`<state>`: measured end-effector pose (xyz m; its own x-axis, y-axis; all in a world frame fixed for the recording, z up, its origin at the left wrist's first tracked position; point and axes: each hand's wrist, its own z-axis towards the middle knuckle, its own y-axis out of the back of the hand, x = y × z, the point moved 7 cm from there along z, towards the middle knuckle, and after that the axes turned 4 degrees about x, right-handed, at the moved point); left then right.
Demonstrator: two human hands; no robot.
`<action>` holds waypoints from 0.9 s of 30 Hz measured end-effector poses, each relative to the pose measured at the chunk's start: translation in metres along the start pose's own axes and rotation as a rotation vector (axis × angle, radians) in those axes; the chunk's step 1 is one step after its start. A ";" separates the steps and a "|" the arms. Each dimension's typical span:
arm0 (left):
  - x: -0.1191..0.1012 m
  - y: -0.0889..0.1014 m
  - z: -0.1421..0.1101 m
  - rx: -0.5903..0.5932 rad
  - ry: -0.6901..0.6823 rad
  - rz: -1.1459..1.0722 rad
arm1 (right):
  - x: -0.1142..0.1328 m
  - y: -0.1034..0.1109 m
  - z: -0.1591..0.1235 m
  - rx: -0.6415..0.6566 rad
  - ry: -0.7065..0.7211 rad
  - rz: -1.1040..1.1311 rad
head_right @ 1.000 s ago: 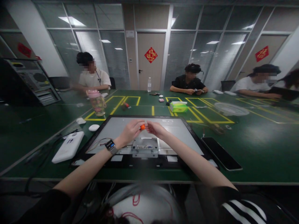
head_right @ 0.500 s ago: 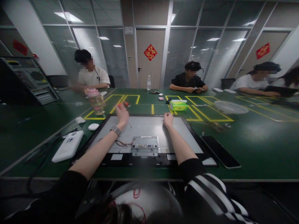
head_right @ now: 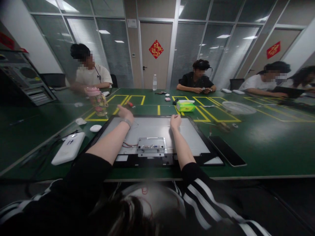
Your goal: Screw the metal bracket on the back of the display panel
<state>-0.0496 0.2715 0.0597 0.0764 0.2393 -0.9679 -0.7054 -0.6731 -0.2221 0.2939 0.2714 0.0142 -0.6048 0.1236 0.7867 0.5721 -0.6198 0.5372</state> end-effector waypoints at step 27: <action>0.034 0.037 -0.024 -0.509 0.397 0.216 | -0.013 0.028 -0.015 -0.232 -0.281 0.006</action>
<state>-0.0567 0.2381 0.0154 0.2921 -0.1473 -0.9450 -0.3217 -0.9456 0.0480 0.3096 0.2406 0.0148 -0.4074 0.3072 0.8601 0.4152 -0.7765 0.4740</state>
